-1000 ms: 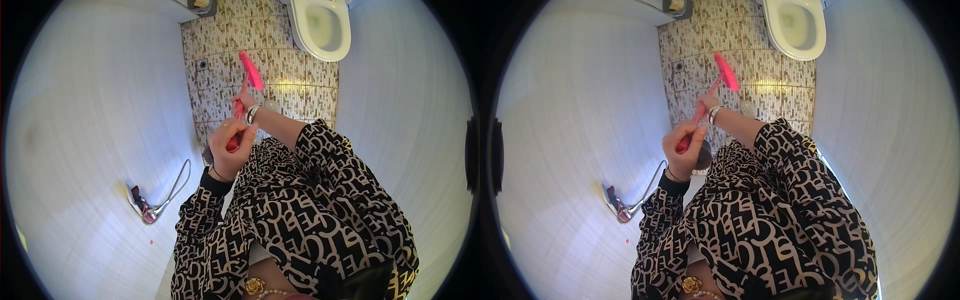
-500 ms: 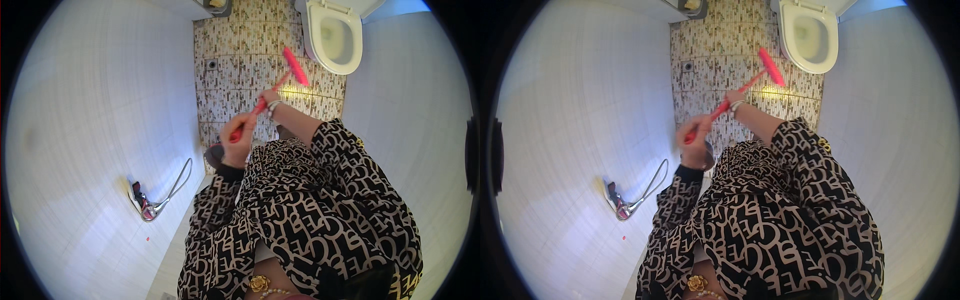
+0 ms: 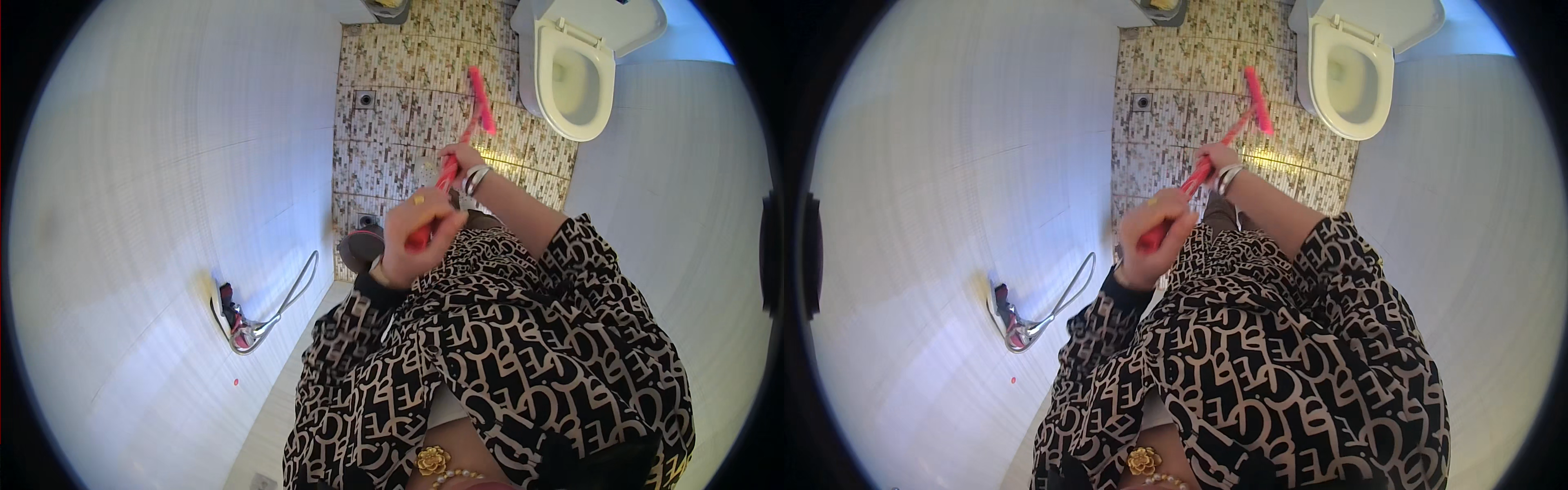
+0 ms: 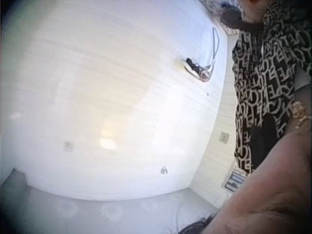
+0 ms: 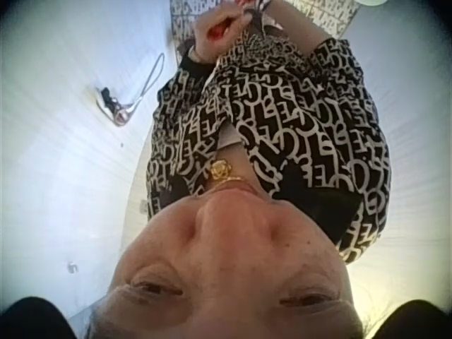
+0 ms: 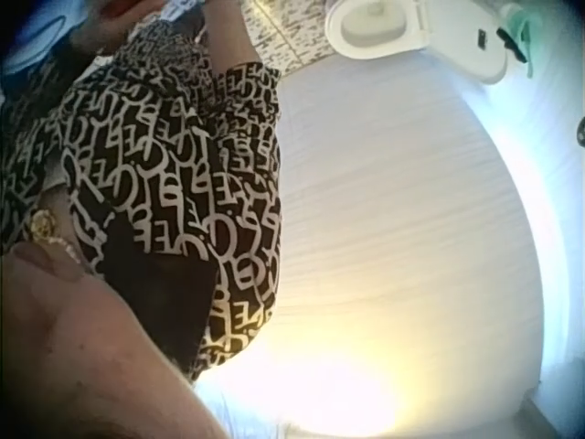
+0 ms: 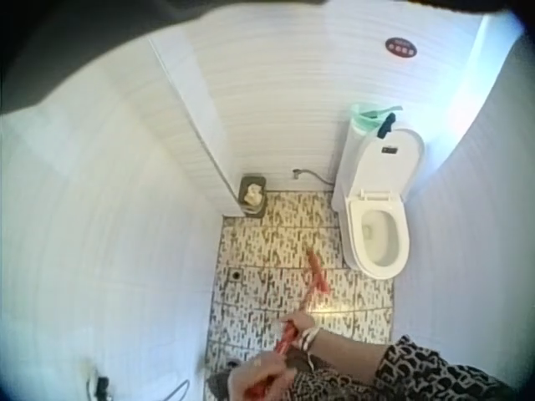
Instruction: Clean the toilet and shower floor in a bathroom.
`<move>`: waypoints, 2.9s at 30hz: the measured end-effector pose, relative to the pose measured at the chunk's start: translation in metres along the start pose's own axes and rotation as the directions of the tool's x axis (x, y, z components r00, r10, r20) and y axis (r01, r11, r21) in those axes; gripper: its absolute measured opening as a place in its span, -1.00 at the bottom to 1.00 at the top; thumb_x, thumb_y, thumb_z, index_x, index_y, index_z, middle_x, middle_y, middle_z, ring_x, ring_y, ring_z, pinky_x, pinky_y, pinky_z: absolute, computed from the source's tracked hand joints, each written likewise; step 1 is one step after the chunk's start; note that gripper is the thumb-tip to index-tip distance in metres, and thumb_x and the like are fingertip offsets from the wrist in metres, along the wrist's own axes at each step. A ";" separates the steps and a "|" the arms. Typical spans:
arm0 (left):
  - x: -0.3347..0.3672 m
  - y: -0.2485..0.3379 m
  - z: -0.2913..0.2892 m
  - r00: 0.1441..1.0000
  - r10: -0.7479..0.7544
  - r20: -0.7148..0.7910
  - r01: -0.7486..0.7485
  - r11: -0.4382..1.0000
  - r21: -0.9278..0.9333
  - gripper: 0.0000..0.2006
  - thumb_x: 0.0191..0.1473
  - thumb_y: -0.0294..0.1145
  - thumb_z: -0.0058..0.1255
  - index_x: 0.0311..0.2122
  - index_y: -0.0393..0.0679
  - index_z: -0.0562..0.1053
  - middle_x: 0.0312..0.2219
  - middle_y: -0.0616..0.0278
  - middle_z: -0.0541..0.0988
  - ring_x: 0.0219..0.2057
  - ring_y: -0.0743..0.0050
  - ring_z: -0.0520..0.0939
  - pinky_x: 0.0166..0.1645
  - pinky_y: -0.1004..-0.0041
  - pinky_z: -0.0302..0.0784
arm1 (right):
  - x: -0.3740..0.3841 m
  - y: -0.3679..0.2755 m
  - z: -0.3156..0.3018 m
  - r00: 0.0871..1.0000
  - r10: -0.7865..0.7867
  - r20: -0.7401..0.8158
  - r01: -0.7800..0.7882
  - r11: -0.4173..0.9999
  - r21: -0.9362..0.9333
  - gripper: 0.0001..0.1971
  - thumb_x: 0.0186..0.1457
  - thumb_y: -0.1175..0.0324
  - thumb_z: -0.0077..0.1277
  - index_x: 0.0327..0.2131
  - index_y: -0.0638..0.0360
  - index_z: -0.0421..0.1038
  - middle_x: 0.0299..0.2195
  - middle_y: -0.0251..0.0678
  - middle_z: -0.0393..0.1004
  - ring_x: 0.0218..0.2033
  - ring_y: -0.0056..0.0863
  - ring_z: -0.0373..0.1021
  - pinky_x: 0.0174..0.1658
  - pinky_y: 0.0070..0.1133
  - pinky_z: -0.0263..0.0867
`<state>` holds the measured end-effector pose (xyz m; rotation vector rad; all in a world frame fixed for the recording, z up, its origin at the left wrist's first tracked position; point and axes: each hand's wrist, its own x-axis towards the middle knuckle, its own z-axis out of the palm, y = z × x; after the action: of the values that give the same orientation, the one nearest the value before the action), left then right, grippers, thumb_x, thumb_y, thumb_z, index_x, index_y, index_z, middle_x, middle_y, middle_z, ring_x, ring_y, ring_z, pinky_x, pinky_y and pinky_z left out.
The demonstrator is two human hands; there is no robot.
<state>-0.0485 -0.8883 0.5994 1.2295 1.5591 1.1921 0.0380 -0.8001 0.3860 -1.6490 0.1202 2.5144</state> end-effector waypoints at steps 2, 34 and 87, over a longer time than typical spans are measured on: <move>-0.004 -0.030 -0.004 0.990 -0.139 0.002 0.139 0.989 -0.039 -0.94 -0.02 -0.57 0.04 -0.47 -0.32 0.43 -0.58 0.26 0.47 -0.52 0.62 0.42 -0.36 0.57 0.34 | 0.044 -0.004 -0.014 0.991 -0.016 -0.130 0.012 0.999 -0.035 -0.87 -0.16 0.53 -0.08 -0.67 0.15 0.20 -0.73 -0.34 0.19 -0.73 -0.44 0.20 -0.63 -0.44 0.23; 0.159 -0.036 -0.051 0.997 -0.041 -0.057 0.045 0.997 0.066 -0.93 -0.08 -0.66 0.03 -0.51 -0.28 0.39 -0.62 0.21 0.39 -0.61 0.43 0.38 -0.49 0.54 0.28 | 0.085 -0.106 0.114 0.999 -0.015 -0.038 0.013 0.998 -0.057 -0.84 -0.19 0.60 -0.08 -0.67 0.13 0.19 -0.75 -0.37 0.19 -0.73 -0.51 0.19 -0.68 -0.52 0.13; 0.262 -0.072 -0.017 0.808 -0.115 -0.578 0.210 0.973 0.100 -0.90 0.03 -0.68 -0.10 -0.50 -0.31 0.37 -0.48 0.19 0.46 -0.42 0.49 0.44 -0.29 0.56 0.33 | 0.209 -0.213 0.203 0.899 -0.060 0.434 0.396 -0.314 -0.863 -0.76 -0.04 0.28 -0.16 -0.43 0.13 0.51 -0.46 -0.15 0.52 -0.43 -0.23 0.49 -0.37 -0.38 0.41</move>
<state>-0.1344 -0.6410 0.5235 0.8379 2.1903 1.4213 -0.1952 -0.5472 0.2769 -1.0525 -2.7531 2.0500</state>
